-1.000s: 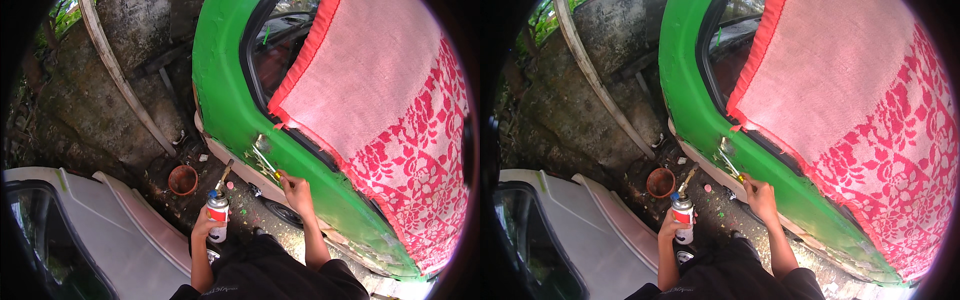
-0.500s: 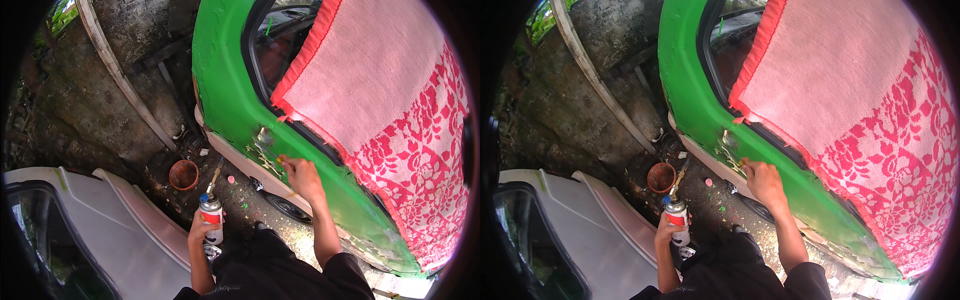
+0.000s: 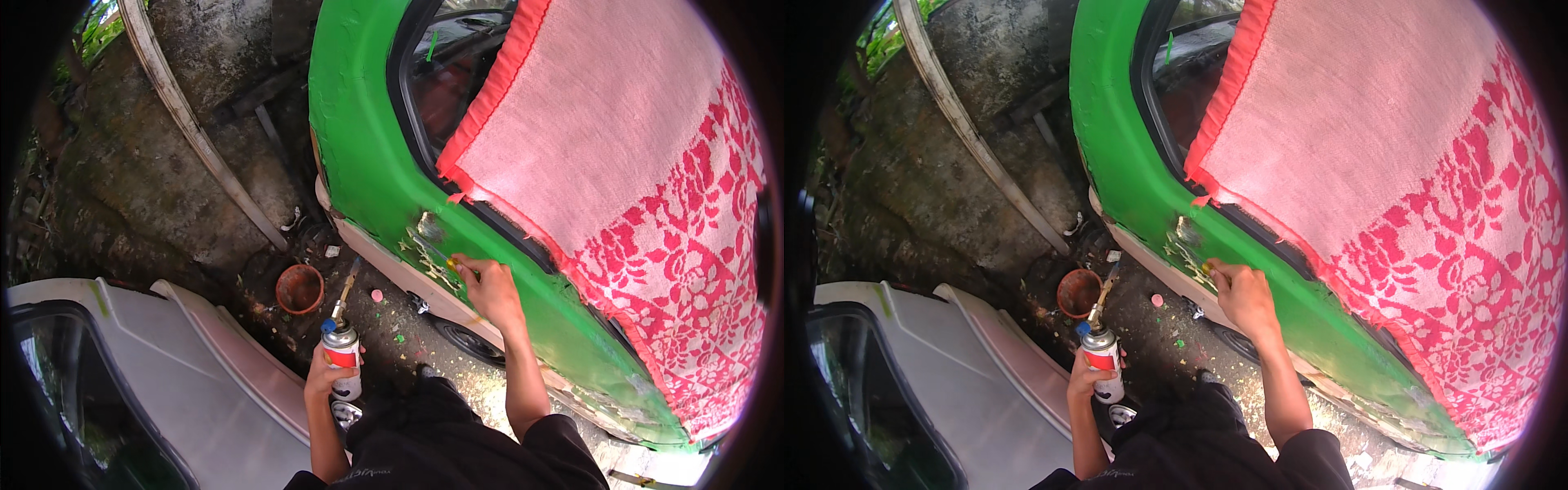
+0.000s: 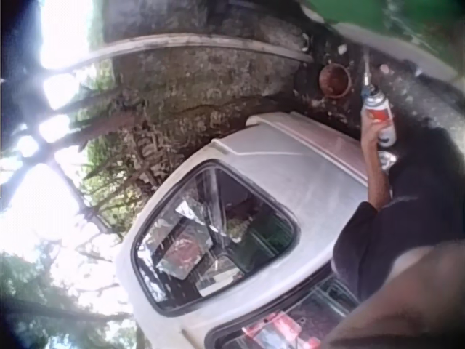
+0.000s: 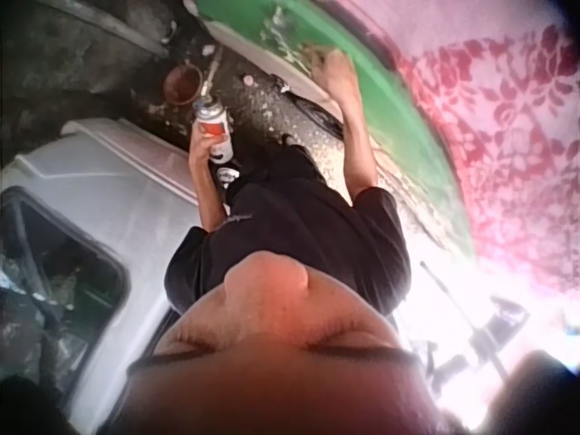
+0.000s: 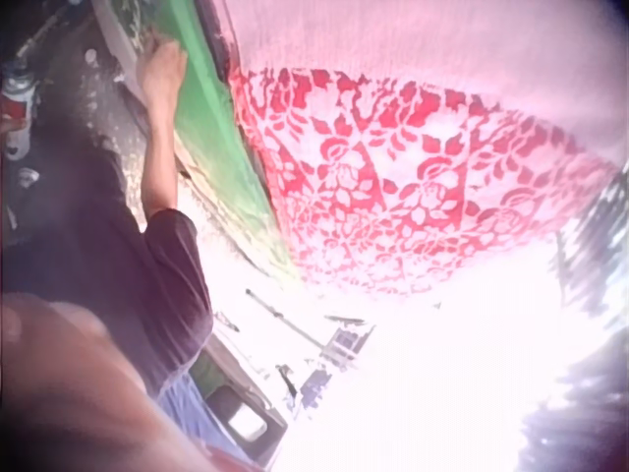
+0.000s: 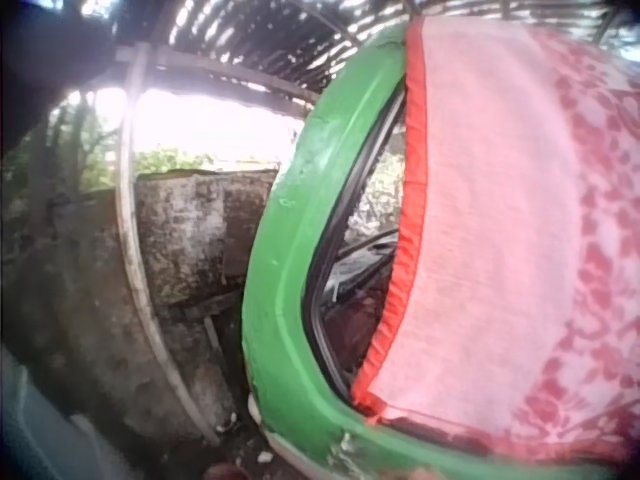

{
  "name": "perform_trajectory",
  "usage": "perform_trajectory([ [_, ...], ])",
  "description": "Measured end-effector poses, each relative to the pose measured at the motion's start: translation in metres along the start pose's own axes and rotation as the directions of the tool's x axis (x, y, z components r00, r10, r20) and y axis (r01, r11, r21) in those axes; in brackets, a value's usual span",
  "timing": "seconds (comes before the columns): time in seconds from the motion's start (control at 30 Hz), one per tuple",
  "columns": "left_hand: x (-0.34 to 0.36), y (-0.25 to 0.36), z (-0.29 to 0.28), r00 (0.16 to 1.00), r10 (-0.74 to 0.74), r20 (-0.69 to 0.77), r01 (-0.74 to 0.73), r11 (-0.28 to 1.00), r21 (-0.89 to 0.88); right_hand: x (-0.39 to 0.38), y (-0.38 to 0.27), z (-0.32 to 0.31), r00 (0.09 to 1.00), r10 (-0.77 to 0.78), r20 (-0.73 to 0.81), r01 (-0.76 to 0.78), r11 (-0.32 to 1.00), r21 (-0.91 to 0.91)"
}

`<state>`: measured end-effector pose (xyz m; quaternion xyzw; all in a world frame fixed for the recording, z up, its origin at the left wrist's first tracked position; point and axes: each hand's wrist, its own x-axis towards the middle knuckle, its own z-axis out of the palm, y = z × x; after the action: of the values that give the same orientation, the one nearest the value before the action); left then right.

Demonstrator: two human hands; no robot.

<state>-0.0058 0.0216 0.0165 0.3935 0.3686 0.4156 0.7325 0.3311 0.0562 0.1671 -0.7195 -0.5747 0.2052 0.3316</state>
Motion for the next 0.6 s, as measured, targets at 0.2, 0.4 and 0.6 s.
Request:
perform_trajectory([
  [0.2,0.004,0.001,0.006,0.999,0.006,0.049,-0.004,0.999,-0.039,0.009,0.007,0.025,1.000,-0.002,0.020,0.003,0.997,-0.080],
  [0.4,-0.007,0.000,0.000,0.999,0.050,-0.014,-0.050,0.999,0.022,-0.005,0.010,0.013,0.999,-0.038,0.028,0.039,0.998,-0.055],
  [0.6,0.001,-0.001,-0.001,1.000,0.017,0.013,-0.017,1.000,0.023,-0.017,0.001,-0.006,0.999,-0.022,-0.039,0.020,0.998,-0.058],
])
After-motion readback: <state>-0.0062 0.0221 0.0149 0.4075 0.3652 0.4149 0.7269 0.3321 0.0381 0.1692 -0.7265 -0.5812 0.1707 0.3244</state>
